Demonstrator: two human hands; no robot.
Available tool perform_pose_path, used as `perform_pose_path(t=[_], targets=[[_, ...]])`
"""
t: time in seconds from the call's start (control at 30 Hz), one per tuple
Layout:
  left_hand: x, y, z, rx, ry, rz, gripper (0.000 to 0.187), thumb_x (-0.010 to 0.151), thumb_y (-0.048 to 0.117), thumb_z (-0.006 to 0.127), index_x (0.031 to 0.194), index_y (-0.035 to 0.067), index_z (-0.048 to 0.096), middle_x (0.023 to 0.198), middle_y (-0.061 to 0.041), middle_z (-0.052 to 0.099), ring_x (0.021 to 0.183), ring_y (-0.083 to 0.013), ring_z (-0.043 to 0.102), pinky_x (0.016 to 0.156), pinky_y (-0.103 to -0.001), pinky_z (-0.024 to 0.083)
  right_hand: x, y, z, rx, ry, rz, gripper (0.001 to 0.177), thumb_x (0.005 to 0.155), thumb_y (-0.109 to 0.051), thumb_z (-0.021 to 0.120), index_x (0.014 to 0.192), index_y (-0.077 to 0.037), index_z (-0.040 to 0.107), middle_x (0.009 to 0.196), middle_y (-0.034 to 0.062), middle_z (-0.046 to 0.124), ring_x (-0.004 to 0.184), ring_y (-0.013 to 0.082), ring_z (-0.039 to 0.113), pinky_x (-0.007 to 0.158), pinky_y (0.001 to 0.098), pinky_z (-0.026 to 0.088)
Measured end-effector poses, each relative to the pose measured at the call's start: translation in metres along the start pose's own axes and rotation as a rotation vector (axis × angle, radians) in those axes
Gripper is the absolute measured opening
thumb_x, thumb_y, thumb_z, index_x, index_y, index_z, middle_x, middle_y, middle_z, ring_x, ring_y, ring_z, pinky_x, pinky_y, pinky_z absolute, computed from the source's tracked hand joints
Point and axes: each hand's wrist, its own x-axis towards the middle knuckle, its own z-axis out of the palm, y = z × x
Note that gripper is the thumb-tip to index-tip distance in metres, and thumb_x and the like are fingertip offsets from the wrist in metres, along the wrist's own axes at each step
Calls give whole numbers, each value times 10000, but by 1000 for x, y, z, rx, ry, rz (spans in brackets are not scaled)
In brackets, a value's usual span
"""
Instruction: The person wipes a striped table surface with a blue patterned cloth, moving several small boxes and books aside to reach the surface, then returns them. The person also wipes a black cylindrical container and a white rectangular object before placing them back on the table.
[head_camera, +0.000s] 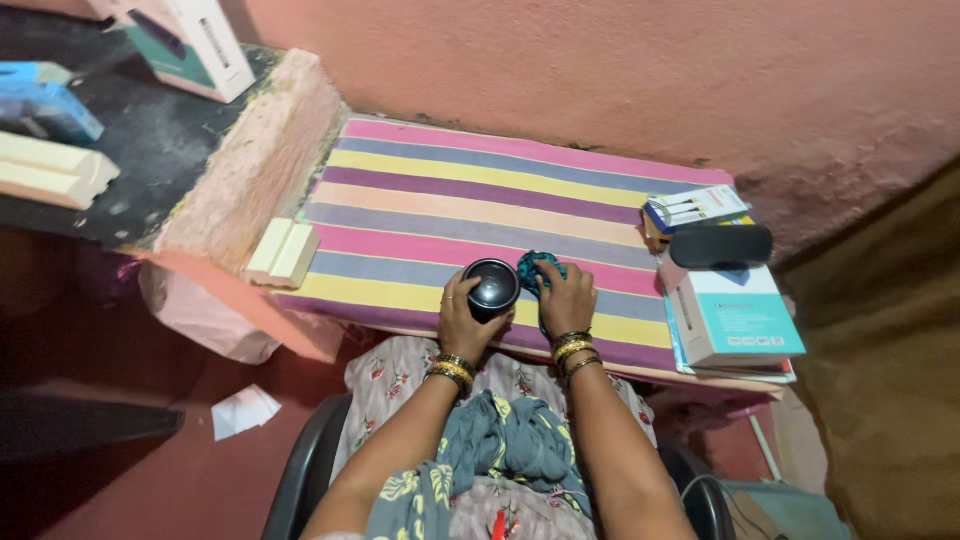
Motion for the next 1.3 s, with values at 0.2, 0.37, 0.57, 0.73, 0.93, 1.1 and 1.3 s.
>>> perform_pose_path(t=[0.2, 0.37, 0.57, 0.73, 0.93, 1.1, 1.3], targets=[[50, 6, -25, 255, -2, -135, 759, 627, 380, 931, 1237, 116, 565, 1413, -153, 548, 1316, -374, 505, 1091, -526, 426, 7, -4, -1, -3, 12, -5, 283, 901, -310, 730, 1183, -301, 722, 1096, 38, 664, 1051, 326, 584, 859, 489, 490], [123, -5, -72, 545, -201, -310, 685, 662, 385, 898, 1226, 146, 592, 1418, -89, 543, 1334, -310, 496, 1107, -516, 384, 6, -6, -1, 1, -9, 14, 283, 921, -302, 720, 1204, -307, 723, 1112, 45, 663, 1051, 325, 583, 859, 489, 487], [177, -40, -119, 838, -255, -346, 762, 694, 436, 892, 1372, 284, 579, 1507, -120, 455, 1343, -338, 448, 1074, -569, 324, 6, -7, -3, -12, -6, 6, 295, 904, -301, 725, 1199, -314, 725, 1110, 38, 670, 1059, 327, 582, 868, 488, 483], [213, -89, -130, 1026, -329, -255, 696, 689, 458, 882, 1319, 316, 623, 1477, -77, 500, 1383, -292, 428, 1089, -568, 278, 7, -8, -4, -4, -5, 4, 285, 916, -294, 721, 1200, -314, 726, 1109, 35, 668, 1069, 323, 582, 879, 482, 484], [238, -155, -138, 1151, -279, -26, 278, 968, 226, 645, 1226, 312, 701, 1320, -10, 677, 1297, -238, 560, 1071, -550, 333, 7, -8, -4, -10, -8, -5, 297, 913, -290, 725, 1209, -312, 726, 1111, 44, 667, 1079, 327, 582, 879, 483, 483], [246, -172, -164, 1167, -284, 68, 153, 1068, 259, 622, 1155, 313, 735, 1209, -8, 737, 1225, -239, 632, 1109, -517, 359, 9, -9, -4, -22, -37, 2, 298, 920, -290, 723, 1217, -304, 726, 1113, 45, 669, 1071, 328, 582, 874, 481, 486], [261, -142, -180, 1052, -417, -224, 384, 759, 250, 809, 1137, 250, 739, 1167, -55, 721, 1133, -284, 634, 1031, -519, 332, 7, -9, -4, -17, -32, 0, 295, 929, -280, 716, 1223, -311, 728, 1110, 43, 670, 1059, 322, 585, 880, 479, 491]])
